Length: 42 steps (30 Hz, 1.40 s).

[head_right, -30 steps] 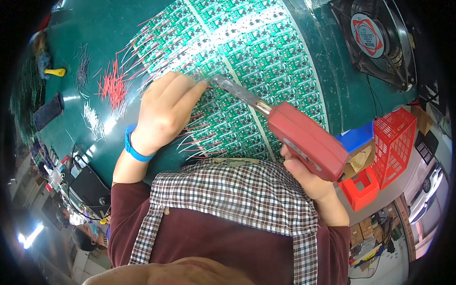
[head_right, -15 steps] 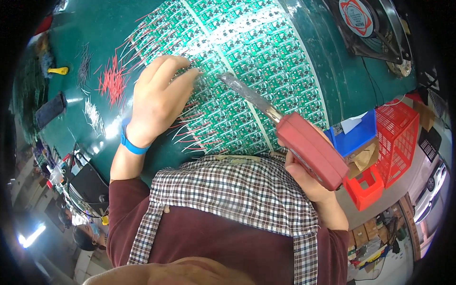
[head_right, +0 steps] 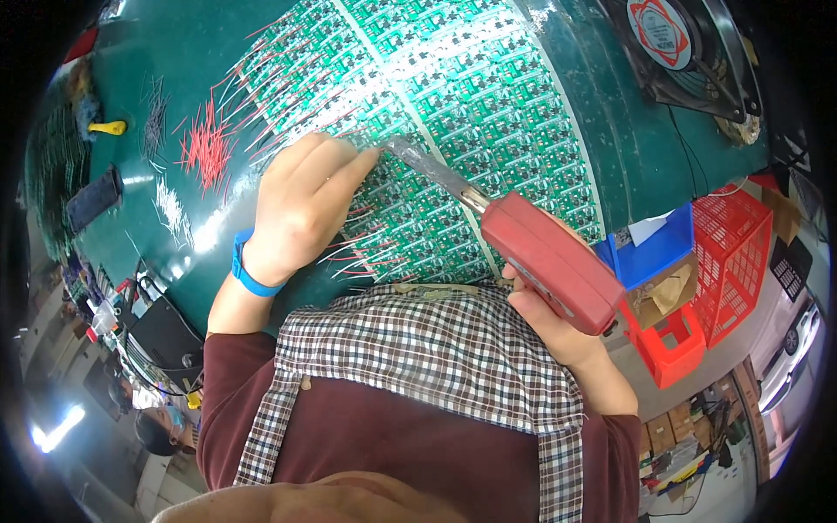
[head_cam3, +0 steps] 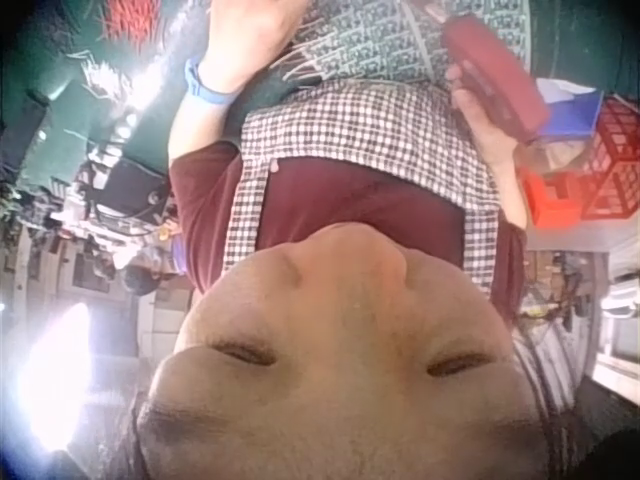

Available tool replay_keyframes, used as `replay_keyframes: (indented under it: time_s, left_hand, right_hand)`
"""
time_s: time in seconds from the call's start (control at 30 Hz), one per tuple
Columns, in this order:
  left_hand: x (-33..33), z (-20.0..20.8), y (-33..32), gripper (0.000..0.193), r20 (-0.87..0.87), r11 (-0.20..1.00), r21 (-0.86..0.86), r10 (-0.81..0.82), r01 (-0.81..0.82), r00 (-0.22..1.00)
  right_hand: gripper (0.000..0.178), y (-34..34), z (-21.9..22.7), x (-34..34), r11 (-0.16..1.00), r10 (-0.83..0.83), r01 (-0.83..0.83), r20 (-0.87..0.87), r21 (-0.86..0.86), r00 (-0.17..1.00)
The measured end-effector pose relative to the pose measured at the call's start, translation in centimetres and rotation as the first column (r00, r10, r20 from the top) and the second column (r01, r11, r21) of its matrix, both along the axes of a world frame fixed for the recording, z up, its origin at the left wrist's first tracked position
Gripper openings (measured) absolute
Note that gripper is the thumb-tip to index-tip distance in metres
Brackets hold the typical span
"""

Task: The person solders wires onto circuit board panels using a soldering iron, picking up wires from the workbench by hand and attaching them to the boards.

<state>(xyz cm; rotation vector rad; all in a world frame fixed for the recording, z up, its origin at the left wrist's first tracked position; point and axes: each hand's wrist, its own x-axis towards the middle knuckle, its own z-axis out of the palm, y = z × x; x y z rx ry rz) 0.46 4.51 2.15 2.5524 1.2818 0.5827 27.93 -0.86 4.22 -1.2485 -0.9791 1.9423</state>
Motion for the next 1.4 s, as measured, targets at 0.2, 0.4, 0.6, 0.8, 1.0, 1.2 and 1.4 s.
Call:
replay_keyframes:
  time_s: [0.2,0.4,0.6,0.8,1.0,1.2,1.4]
  left_hand:
    - [-0.2,-0.4,0.2,0.024,-0.011,0.999,0.031,-0.012,0.012,1.0]
    - [0.0,-0.5,0.3,0.023,-0.045,0.999,0.048,-0.006,0.008,0.999]
    - [0.1,-0.2,0.0,0.034,-0.052,1.0,0.022,0.021,-0.02,0.998]
    - [0.1,-0.1,0.3,0.032,-0.103,0.999,0.034,0.017,-0.013,0.995]
    - [0.1,-0.8,0.5,0.03,-0.089,0.993,0.112,0.037,-0.027,0.995]
    - [0.4,-0.8,-0.5,0.03,-0.031,0.984,0.176,0.038,-0.032,0.999]
    - [0.6,-1.1,-0.9,0.031,-0.021,0.99,0.139,0.028,-0.025,0.999]
  right_hand:
    - [0.052,-0.1,-0.6,0.6,0.992,0.085,-0.096,0.126,0.083,0.988]
    - [0.044,0.2,-0.1,-1.1,0.986,-0.027,-0.011,0.226,0.168,0.974]
    - [0.067,-0.6,-1.0,1.0,0.994,-0.016,0.015,0.009,0.111,1.0]
    - [0.065,-0.8,-0.9,1.2,0.995,-0.015,0.013,0.018,0.095,1.0]
    - [0.062,-0.9,-1.3,1.4,0.983,0.023,-0.022,-0.002,0.183,1.0]
    - [0.062,-0.8,-1.2,1.2,0.997,0.012,-0.014,0.024,0.075,1.0]
    - [0.064,-0.7,-1.6,1.3,0.994,0.065,-0.065,0.005,0.088,0.998]
